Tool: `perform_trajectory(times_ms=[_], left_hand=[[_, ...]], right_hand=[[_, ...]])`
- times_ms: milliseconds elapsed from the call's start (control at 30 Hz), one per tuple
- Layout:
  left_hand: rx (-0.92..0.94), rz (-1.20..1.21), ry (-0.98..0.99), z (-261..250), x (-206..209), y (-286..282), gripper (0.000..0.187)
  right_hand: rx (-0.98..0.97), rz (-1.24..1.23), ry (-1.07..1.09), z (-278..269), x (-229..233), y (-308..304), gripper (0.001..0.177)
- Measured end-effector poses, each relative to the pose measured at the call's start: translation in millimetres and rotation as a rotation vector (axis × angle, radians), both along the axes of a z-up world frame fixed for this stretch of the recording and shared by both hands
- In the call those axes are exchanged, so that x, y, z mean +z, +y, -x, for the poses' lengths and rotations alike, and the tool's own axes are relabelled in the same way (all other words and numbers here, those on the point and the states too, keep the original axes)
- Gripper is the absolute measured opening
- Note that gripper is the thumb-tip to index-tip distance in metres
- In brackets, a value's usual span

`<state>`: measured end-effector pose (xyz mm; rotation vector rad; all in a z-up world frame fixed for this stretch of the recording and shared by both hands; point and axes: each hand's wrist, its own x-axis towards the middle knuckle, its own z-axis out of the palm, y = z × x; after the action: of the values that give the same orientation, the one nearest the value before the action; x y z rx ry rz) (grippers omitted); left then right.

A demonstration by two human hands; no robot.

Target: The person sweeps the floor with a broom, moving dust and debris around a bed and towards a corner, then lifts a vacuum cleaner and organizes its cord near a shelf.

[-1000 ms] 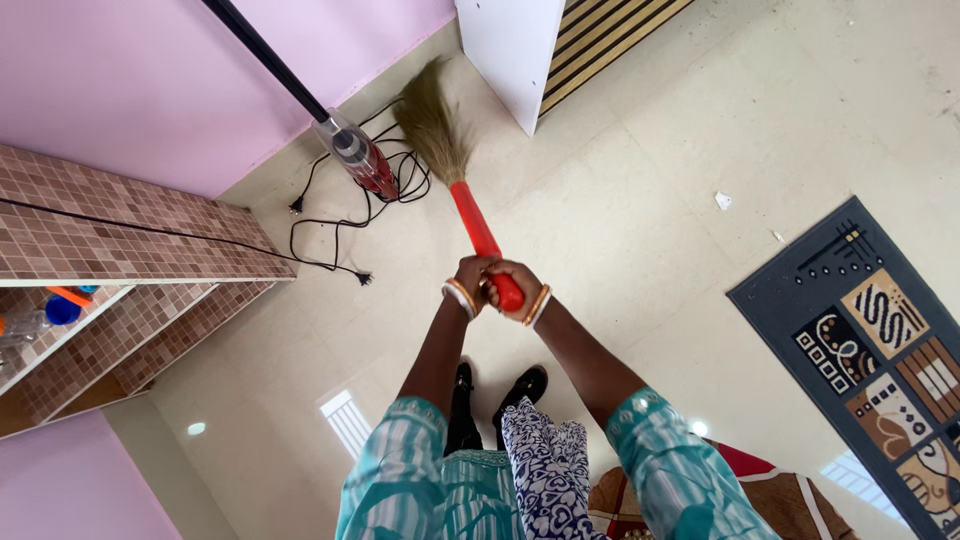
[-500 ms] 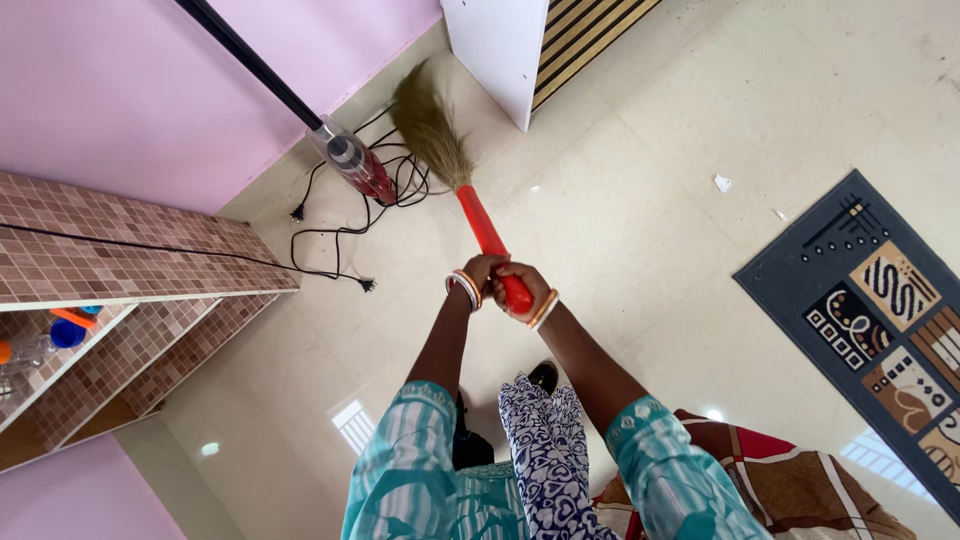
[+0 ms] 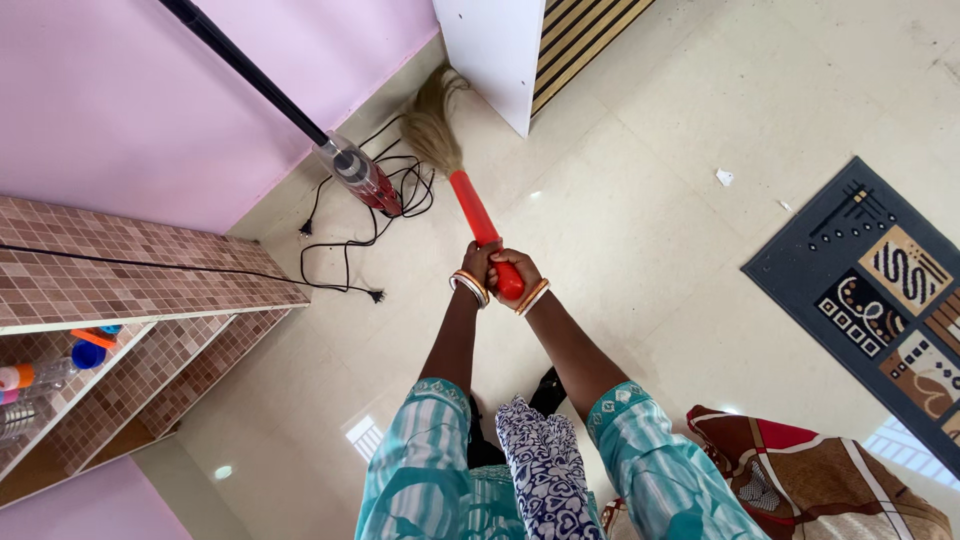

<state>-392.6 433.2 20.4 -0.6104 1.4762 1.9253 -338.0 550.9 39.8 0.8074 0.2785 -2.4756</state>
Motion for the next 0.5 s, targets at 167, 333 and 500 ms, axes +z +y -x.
perform_trajectory(times_ms=[167,333,500], left_hand=[[-0.130,-0.099,-0.053,-54,44,-31,0.040],[0.023,-0.122,-0.050,-98,115,-74,0.054],[0.139,-0.016,-0.109,-37,59,-53,0.044]], right_hand=[[-0.074,0.095,-0.107,-61,48,-30,0.012],[0.194,0.060,-0.135,-91,75,-64,0.012],[0.223,-0.161,-0.007,-20,16,-54,0.011]])
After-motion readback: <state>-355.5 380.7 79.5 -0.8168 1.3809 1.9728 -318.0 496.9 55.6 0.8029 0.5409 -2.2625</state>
